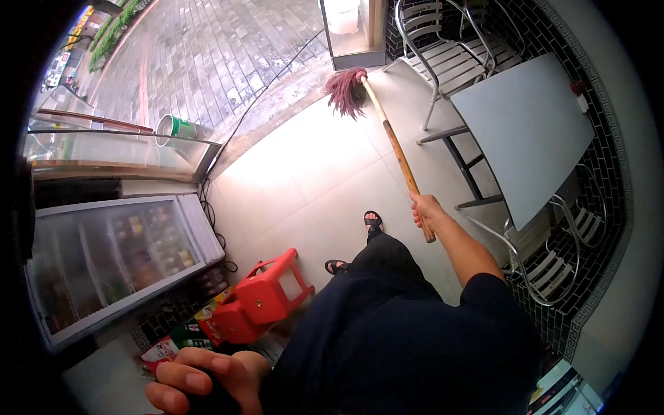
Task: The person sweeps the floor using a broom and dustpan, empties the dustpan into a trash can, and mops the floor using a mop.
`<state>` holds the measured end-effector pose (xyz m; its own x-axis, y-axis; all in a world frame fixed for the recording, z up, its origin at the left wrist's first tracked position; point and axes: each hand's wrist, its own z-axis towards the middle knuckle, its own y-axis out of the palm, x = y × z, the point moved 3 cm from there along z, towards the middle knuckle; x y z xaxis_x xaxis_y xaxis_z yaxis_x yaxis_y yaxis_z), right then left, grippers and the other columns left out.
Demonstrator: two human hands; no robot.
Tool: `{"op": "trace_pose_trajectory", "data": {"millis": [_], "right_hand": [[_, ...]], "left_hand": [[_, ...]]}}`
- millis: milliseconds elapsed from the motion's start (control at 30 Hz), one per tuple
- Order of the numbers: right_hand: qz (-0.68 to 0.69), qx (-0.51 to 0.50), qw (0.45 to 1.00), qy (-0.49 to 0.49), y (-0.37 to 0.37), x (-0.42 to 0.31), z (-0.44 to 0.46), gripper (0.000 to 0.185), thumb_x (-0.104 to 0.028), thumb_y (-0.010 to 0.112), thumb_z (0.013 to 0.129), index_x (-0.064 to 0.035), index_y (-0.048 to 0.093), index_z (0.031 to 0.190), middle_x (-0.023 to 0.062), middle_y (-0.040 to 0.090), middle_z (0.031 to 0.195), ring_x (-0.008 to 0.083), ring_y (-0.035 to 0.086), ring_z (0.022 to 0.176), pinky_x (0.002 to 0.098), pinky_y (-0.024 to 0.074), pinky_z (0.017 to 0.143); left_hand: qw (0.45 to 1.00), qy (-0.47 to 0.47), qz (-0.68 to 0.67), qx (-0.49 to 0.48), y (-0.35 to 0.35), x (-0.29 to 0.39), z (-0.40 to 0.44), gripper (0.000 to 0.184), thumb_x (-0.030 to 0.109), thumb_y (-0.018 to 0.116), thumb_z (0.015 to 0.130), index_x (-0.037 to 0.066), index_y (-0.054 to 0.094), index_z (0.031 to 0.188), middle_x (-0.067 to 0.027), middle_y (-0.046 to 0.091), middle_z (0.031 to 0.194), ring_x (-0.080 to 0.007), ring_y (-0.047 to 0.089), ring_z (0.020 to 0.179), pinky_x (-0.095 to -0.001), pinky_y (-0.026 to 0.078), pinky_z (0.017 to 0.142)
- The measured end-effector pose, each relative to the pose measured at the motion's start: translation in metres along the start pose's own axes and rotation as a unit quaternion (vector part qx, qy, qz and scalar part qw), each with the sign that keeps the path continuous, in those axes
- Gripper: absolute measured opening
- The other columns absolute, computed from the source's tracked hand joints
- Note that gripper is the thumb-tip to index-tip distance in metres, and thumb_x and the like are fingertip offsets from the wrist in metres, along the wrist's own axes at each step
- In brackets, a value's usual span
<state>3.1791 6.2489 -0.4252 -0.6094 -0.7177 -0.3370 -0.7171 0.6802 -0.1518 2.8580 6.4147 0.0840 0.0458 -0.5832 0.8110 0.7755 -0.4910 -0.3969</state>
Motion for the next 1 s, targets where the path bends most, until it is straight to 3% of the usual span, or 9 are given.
{"op": "trace_pose_trajectory", "data": {"millis": [267,367,433,467,533,667,767,833,1000], "right_hand": [[0.055,0.046,0.997,-0.005,-0.053,-0.007,0.032,0.046,-0.052,0.058,0.098,-0.0079,0.052,0.086,0.0028,0.050,0.063,0.0152,0.048,0.047,0.0318,0.0426,0.043],[0.054,0.051,0.997,-0.022,-0.065,-0.023,0.083,0.045,-0.050,0.056,0.099,-0.0074,0.052,0.085,0.0039,0.048,0.060,0.0162,0.047,0.045,0.0330,0.0425,0.042],[0.094,0.050,0.994,-0.035,-0.064,-0.031,0.108,0.046,-0.049,0.051,0.101,-0.0057,0.053,0.084,0.0067,0.049,0.057,0.0198,0.048,0.043,0.0366,0.0435,0.041],[0.096,0.050,0.994,-0.030,-0.059,-0.024,0.114,0.046,-0.049,0.051,0.101,-0.0057,0.053,0.084,0.0067,0.049,0.057,0.0198,0.048,0.043,0.0366,0.0435,0.041],[0.086,0.062,0.994,-0.008,-0.049,-0.013,0.120,0.048,-0.048,0.046,0.103,-0.0045,0.052,0.084,0.0092,0.050,0.056,0.0237,0.049,0.043,0.0398,0.0448,0.041],[0.032,0.012,0.999,0.010,-0.030,0.052,0.067,0.048,-0.049,0.046,0.103,-0.0057,0.051,0.083,0.0093,0.049,0.056,0.0248,0.049,0.042,0.0408,0.0455,0.041],[0.081,-0.015,0.992,0.095,-0.003,0.079,0.036,0.042,-0.041,0.052,0.101,-0.0016,0.055,0.086,0.0121,0.053,0.058,0.0266,0.054,0.044,0.0415,0.0473,0.043],[0.104,-0.030,0.988,0.107,0.029,0.061,0.008,0.038,-0.036,0.056,0.100,-0.0025,0.055,0.083,0.0114,0.054,0.058,0.0257,0.054,0.044,0.0410,0.0481,0.044],[0.035,-0.163,0.986,0.003,0.115,0.000,0.025,0.028,-0.015,0.063,0.095,-0.0054,0.054,0.070,0.0091,0.053,0.053,0.0229,0.055,0.044,0.0386,0.0476,0.043]], "left_hand": [[0.999,0.023,-0.040,-0.010,0.014,-0.009,0.011,0.074,-0.004,0.057,0.096,0.028,0.029,0.157,-0.0035,0.049,0.131,-0.0276,0.057,0.104,-0.0447,0.056,0.078],[1.000,0.002,-0.022,0.017,0.022,-0.012,0.018,0.052,0.013,0.050,0.104,0.024,0.037,0.153,-0.0082,0.053,0.129,-0.0304,0.057,0.104,-0.0453,0.056,0.079],[0.984,-0.070,-0.133,-0.101,0.013,-0.021,0.021,0.039,0.031,0.038,0.109,0.021,0.044,0.146,-0.0140,0.056,0.124,-0.0338,0.058,0.102,-0.0455,0.057,0.081],[0.983,-0.074,-0.132,-0.105,0.019,-0.021,0.020,0.039,0.031,0.038,0.109,0.021,0.044,0.146,-0.0140,0.056,0.124,-0.0338,0.058,0.102,-0.0455,0.057,0.081],[0.985,-0.061,-0.161,0.003,0.029,-0.020,0.021,0.041,0.040,0.029,0.110,0.016,0.051,0.136,-0.0179,0.059,0.119,-0.0361,0.058,0.101,-0.0447,0.056,0.083],[0.963,-0.163,-0.215,-0.028,0.014,-0.032,0.008,0.040,0.039,0.030,0.111,0.015,0.051,0.135,-0.0173,0.059,0.119,-0.0360,0.058,0.102,-0.0438,0.056,0.083],[0.988,-0.005,-0.120,0.098,0.012,-0.034,0.007,0.037,0.037,0.033,0.110,0.017,0.050,0.137,-0.0163,0.058,0.122,-0.0352,0.058,0.102,-0.0450,0.056,0.083],[0.981,-0.110,-0.139,-0.076,-0.010,-0.036,0.009,0.038,0.022,0.045,0.108,0.023,0.044,0.146,-0.0127,0.055,0.125,-0.0336,0.058,0.102,-0.0465,0.056,0.080],[0.996,-0.016,-0.077,0.036,-0.001,-0.029,0.002,0.064,0.000,0.055,0.098,0.024,0.034,0.153,-0.0090,0.052,0.127,-0.0323,0.057,0.100,-0.0466,0.056,0.077]]}}
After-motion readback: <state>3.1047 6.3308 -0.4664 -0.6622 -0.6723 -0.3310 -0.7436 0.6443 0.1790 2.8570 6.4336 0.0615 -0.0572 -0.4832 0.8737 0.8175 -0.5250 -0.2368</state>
